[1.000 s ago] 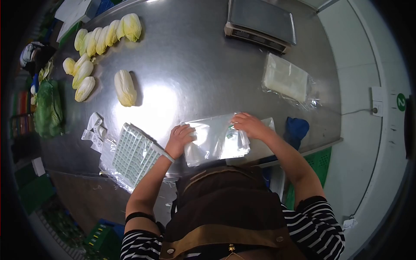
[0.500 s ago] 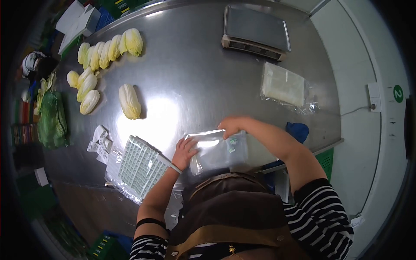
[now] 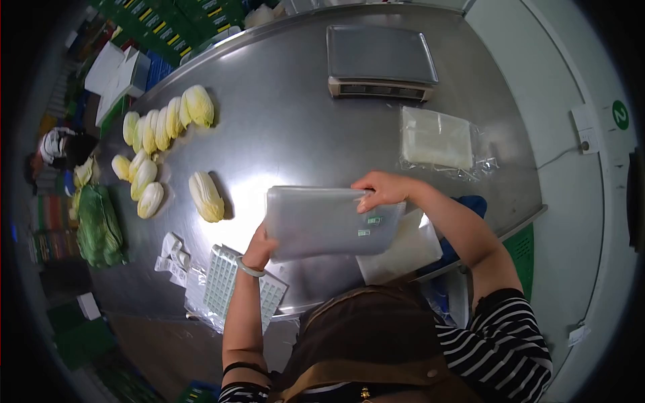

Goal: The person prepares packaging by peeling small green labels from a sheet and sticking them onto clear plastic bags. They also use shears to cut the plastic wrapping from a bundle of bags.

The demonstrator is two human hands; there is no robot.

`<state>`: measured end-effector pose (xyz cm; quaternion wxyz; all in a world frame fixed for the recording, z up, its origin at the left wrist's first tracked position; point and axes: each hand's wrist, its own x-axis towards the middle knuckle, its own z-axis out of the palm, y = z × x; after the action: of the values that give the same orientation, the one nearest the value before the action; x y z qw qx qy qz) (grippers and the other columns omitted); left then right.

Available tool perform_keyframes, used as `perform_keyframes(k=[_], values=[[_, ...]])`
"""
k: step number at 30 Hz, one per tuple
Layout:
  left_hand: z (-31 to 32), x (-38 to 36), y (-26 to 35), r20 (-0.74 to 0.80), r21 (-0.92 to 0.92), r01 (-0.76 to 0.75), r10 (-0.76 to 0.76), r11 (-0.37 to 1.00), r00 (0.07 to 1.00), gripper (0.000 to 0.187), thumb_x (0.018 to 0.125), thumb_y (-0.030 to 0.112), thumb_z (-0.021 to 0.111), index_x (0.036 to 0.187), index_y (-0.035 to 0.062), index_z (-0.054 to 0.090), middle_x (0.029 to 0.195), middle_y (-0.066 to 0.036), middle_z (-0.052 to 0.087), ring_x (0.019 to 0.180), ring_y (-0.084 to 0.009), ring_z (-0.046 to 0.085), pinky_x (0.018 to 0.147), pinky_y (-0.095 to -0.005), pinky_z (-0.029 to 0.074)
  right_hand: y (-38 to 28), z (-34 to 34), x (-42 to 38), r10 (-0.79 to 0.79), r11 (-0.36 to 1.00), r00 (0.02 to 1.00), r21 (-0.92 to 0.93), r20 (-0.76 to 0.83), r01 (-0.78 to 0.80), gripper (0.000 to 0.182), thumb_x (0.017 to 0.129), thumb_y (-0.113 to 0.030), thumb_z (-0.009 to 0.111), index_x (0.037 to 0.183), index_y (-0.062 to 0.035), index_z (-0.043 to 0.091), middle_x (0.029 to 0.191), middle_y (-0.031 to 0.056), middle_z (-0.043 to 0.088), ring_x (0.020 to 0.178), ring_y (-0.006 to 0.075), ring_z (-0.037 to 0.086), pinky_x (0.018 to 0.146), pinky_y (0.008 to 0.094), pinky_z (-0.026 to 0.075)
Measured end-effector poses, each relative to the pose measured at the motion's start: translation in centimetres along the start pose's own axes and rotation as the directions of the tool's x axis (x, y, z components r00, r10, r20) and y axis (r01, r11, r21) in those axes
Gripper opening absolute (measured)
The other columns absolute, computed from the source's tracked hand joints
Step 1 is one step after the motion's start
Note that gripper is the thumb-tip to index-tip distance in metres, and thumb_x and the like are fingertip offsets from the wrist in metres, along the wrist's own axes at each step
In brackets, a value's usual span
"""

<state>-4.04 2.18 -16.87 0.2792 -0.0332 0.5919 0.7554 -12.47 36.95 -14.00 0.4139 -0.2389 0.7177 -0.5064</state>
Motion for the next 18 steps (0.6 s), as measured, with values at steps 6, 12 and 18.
perform_keyframes(k=[6, 12, 18], values=[[4.9, 8.7, 6.7, -0.108, 0.173, 0.118, -0.100, 0.978, 0.989, 0.019, 0.082, 0.005, 0.068, 0.099, -0.0012, 0.065, 0.092, -0.005, 0.066, 0.080, -0.0122, 0.063, 0.072, -0.0262, 0.051, 0.1, -5.7, -4.5, 0.146, 0.989, 0.947, 0.076, -0.288, -0.129, 0.023, 0.083, -0.022, 0.068, 0.096, -0.0037, 0.065, 0.086, 0.0007, 0.065, 0.080, 0.0076, 0.056, 0.072, 0.0239, 0.045], [7.3, 23.2, 9.9, -0.109, -0.101, -0.023, 0.012, 0.995, 0.994, 0.020, 0.084, 0.010, 0.067, 0.098, -0.0024, 0.063, 0.088, -0.006, 0.064, 0.077, -0.0148, 0.060, 0.069, -0.0286, 0.049, 6.8, -8.1, -13.2, 0.172, 0.952, 0.297, 0.236, -0.939, 0.196, 0.016, 0.093, -0.015, 0.055, 0.107, -0.0066, 0.058, 0.092, -0.0004, 0.059, 0.087, 0.0069, 0.055, 0.077, 0.0243, 0.045], [6.4, 43.5, 6.2, -0.286, -0.124, -0.096, 0.057, 0.988, 0.957, 0.037, 0.085, 0.010, 0.068, 0.114, -0.0080, 0.054, 0.102, -0.011, 0.062, 0.085, -0.0219, 0.061, 0.073, -0.0323, 0.051, 12.5, 8.4, -15.1, 0.099, 0.936, 0.807, -0.220, -0.582, -0.273, 0.021, 0.083, -0.015, 0.064, 0.103, -0.0087, 0.059, 0.099, 0.0095, 0.061, 0.090, 0.0285, 0.062, 0.076, 0.0371, 0.050]])
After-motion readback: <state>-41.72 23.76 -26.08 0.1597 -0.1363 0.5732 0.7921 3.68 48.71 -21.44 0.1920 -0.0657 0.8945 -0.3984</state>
